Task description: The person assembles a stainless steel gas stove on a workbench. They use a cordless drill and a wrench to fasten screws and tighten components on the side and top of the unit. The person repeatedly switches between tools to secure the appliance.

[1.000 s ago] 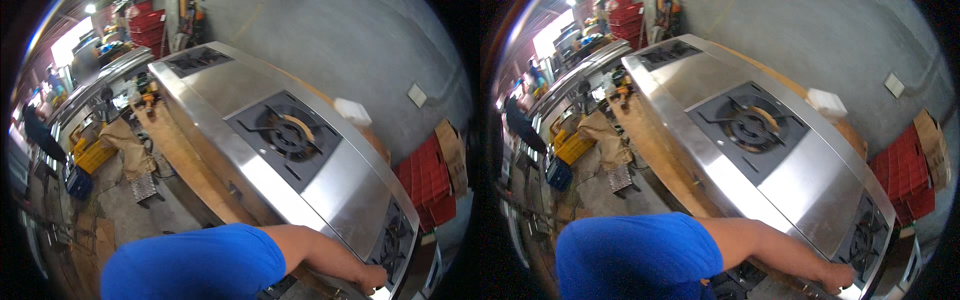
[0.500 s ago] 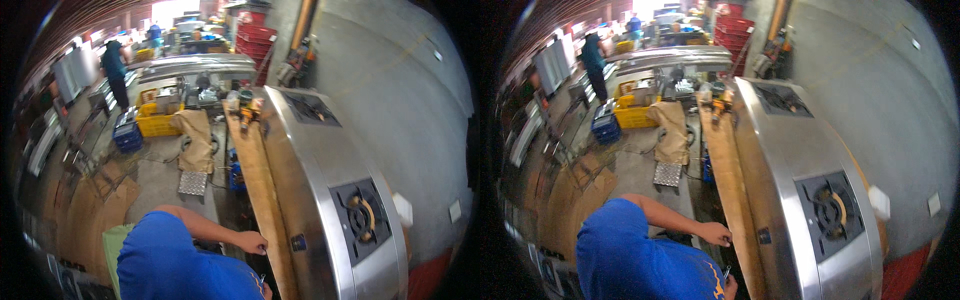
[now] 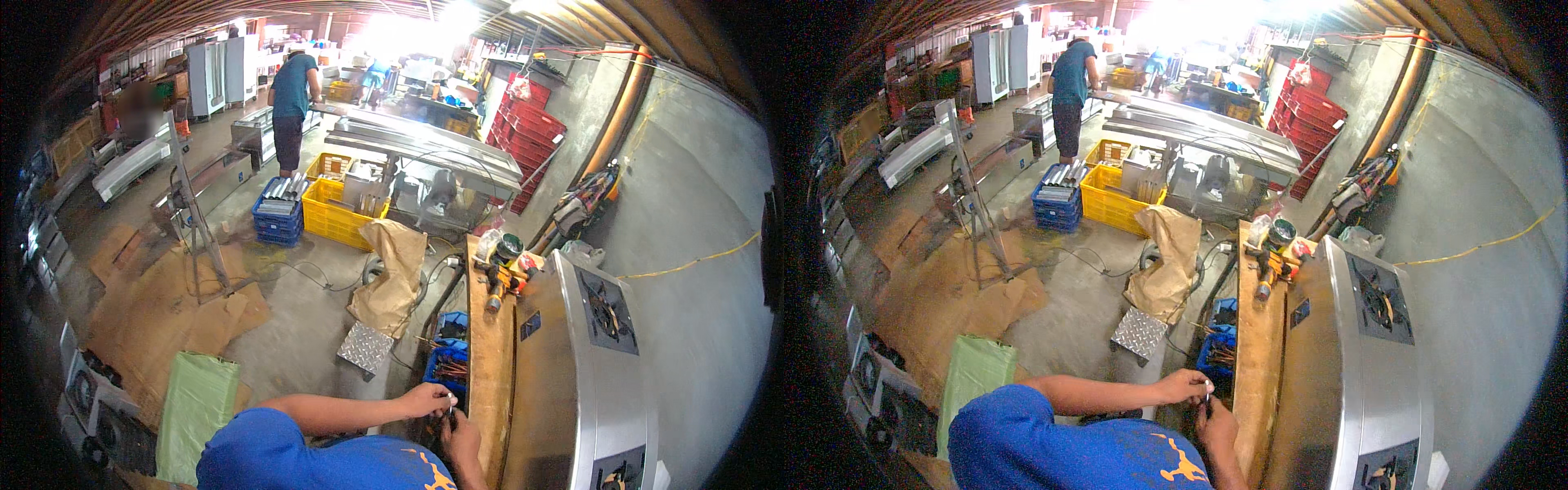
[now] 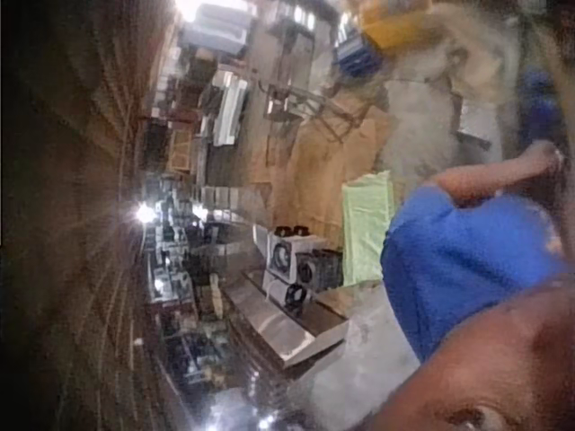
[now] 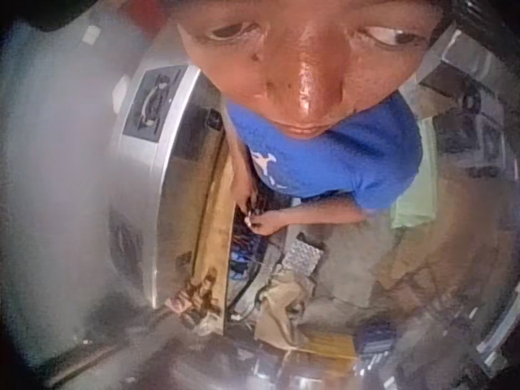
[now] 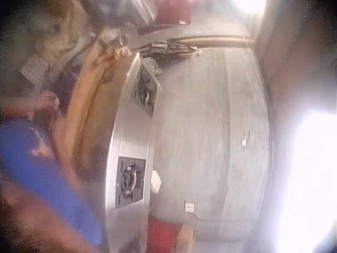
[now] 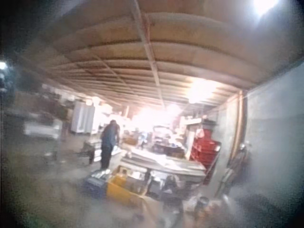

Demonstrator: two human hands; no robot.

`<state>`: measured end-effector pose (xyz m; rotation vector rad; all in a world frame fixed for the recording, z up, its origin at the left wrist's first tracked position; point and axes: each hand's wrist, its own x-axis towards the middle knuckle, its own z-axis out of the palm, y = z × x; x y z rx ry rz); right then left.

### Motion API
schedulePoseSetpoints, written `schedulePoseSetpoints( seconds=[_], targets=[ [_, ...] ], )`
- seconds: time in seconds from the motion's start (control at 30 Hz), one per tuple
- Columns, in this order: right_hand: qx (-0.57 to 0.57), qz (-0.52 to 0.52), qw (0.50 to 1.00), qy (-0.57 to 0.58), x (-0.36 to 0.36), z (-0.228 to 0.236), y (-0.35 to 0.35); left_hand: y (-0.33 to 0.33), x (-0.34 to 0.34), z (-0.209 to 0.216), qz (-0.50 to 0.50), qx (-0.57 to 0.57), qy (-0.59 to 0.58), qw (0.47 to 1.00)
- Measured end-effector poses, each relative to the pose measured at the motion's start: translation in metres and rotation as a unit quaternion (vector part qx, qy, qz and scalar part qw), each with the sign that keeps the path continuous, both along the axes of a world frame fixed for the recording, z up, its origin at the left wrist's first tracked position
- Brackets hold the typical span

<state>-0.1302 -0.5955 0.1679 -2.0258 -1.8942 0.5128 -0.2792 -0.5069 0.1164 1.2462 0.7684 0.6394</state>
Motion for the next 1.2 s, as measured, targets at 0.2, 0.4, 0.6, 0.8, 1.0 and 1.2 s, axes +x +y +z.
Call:
schedulePoseSetpoints(
  seconds=[0.2, 0.4, 0.6, 0.8, 1.0, 1.2],
  targets=[
    [0.058, 0.1, 0.993, 0.035, -0.003, 0.042, 0.094, 0.066, 0.004, 0.017, 0.187, 0.06, -0.038, 0.98],
    [0.129, 0.021, 0.99, 0.056, 0.106, 0.138, 0.227, 0.146, 0.03, 0.019, 0.187, 0.087, 0.032, 0.978],
    [0.328, -0.098, 0.938, 0.064, 0.243, 0.198, 0.388, 0.224, 0.108, 0.041, 0.118, 0.073, 0.081, 0.987],
    [0.224, -0.07, 0.972, -0.019, 0.289, 0.15, 0.491, 0.306, 0.175, 0.045, 0.103, 0.035, 0.068, 0.992],
    [0.104, -0.094, 0.988, -0.067, 0.289, 0.127, 0.541, 0.399, 0.254, 0.031, 0.176, 0.127, 0.1, 0.971],
    [0.114, -0.148, 0.977, -0.106, 0.289, 0.132, 0.564, 0.438, 0.291, 0.017, 0.283, 0.214, 0.082, 0.931]
  ],
)
